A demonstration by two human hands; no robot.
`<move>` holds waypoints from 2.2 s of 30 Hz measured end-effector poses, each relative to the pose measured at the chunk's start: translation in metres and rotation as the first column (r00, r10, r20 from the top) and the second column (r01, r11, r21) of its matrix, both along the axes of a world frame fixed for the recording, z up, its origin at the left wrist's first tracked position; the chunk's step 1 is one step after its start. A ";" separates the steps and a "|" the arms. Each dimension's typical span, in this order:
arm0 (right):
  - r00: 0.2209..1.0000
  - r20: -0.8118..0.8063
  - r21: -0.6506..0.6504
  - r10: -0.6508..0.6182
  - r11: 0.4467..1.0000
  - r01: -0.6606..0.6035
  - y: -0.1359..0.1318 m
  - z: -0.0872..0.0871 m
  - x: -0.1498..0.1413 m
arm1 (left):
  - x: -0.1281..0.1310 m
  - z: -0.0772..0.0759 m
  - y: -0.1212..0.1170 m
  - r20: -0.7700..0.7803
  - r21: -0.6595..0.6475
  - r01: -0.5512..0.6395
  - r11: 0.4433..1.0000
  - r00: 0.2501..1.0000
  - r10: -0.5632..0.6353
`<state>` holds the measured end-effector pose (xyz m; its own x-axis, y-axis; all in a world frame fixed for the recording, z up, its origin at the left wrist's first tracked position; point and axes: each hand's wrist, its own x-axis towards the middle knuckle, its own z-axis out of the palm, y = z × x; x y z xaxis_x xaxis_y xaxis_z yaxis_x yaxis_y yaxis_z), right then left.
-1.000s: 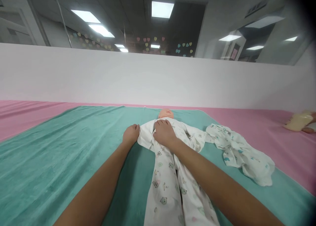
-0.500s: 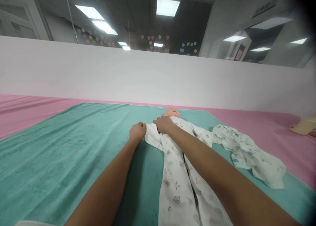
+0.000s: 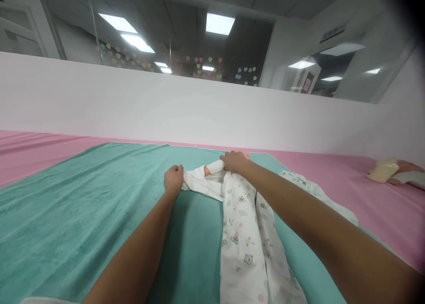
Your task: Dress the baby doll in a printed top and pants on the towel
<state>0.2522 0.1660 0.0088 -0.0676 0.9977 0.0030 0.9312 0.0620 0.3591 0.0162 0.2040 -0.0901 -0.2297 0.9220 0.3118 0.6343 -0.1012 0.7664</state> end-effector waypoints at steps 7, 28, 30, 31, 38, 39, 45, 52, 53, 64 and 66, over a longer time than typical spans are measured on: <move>0.998 -0.055 0.079 -0.038 0.996 0.042 -0.011 0.016 0.026 | -0.007 0.002 -0.001 0.050 -0.026 -0.051 0.998 0.997 0.052; 0.943 -0.102 0.191 0.318 0.936 -0.295 -0.046 -0.072 -0.090 | -0.008 -0.003 0.006 0.124 0.034 0.021 0.999 0.992 -0.025; 0.906 -0.171 0.235 0.387 0.909 -0.344 -0.060 -0.071 -0.089 | -0.008 -0.002 0.005 0.134 0.040 0.027 0.999 0.990 -0.032; 0.881 -0.215 0.250 0.422 0.895 -0.369 -0.067 -0.069 -0.086 | -0.008 -0.002 0.005 0.138 0.040 0.028 0.999 0.990 -0.033; 0.825 -0.453 0.409 0.338 0.901 -0.145 -0.089 -0.046 0.002 | -0.007 -0.001 0.005 0.133 0.044 0.033 0.998 0.990 -0.039; 0.824 -0.479 0.420 0.302 0.903 -0.086 -0.091 -0.048 0.022 | -0.007 0.000 0.003 0.130 0.043 0.035 0.998 0.991 -0.040; 0.827 -0.563 0.331 0.010 0.919 0.214 -0.112 -0.098 0.137 | -0.002 0.009 -0.007 0.088 0.043 0.034 0.999 0.995 -0.037; 0.833 -0.534 0.382 -0.144 0.838 0.389 -0.127 -0.120 0.181 | 0.026 0.019 -0.031 -0.303 0.186 0.202 0.961 0.943 -0.139; 0.819 -0.554 0.376 -0.152 0.832 0.408 -0.125 -0.119 0.184 | 0.035 0.023 -0.037 -0.336 0.239 0.238 0.941 0.930 -0.150; 0.758 -0.643 0.325 -0.108 0.858 0.398 -0.123 -0.119 0.197 | 0.215 0.086 -0.096 -0.587 -0.106 0.659 0.745 0.563 -0.582; 0.777 -0.624 0.329 -0.083 0.874 0.358 -0.124 -0.119 0.196 | 0.243 0.084 -0.085 -0.710 -0.293 0.616 0.731 0.372 -0.598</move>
<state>0.4482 0.0424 -0.1101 0.3060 0.8760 0.3728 0.9317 -0.1950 -0.3064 0.2594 0.1195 -0.0064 0.6992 0.7089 0.0928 0.7056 -0.7051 0.0707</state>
